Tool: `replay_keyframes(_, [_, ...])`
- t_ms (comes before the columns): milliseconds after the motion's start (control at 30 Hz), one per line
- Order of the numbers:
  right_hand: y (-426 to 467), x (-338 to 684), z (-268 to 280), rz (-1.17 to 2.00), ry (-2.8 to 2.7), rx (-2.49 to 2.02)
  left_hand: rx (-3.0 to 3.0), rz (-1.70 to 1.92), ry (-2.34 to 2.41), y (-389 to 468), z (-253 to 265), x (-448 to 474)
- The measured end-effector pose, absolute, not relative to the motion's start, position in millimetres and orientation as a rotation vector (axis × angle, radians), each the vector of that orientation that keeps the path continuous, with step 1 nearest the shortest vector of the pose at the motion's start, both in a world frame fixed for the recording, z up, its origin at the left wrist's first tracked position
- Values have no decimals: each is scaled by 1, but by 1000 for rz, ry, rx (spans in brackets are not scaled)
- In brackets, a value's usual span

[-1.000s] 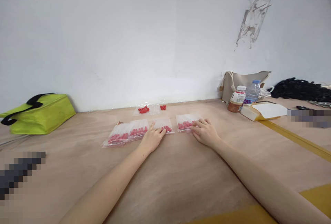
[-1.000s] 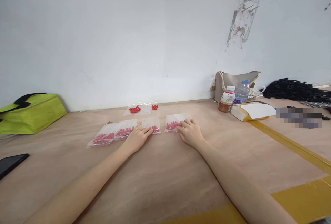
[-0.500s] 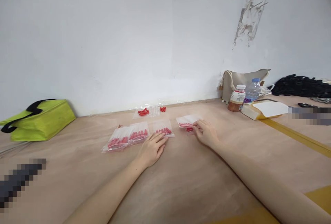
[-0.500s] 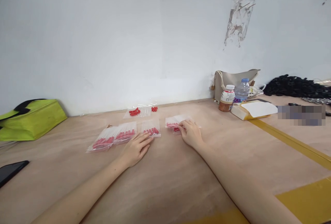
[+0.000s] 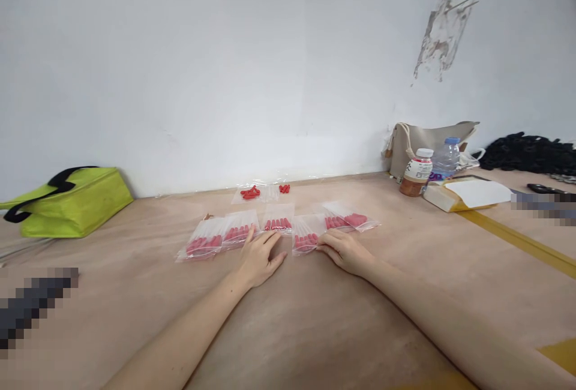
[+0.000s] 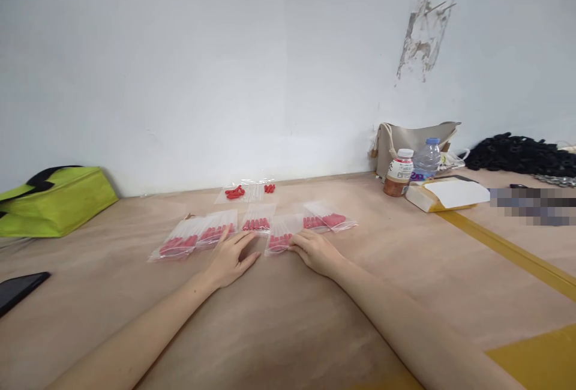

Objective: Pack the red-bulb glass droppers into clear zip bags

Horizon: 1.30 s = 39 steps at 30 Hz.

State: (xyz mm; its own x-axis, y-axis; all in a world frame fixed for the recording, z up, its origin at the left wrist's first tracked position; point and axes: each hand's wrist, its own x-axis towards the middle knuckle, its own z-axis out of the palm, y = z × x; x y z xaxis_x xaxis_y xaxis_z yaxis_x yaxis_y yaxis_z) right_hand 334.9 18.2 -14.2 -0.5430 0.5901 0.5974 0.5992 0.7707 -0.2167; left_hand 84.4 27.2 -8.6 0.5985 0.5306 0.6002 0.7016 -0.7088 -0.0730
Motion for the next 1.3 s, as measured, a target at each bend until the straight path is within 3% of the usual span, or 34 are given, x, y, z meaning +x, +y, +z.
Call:
replay_keyframes(367, [15, 335, -17, 31, -2234, -912, -2510, -911, -466, 40, -9, 103])
replay_keyframes(800, [2, 362, -17, -896, -2389, -687, -2485, -698, -205, 30, -4, 107])
replay_keyframes(1300, [5, 314, -12, -992, -2305, -677, -2451, -685, -308, 33, -6, 109])
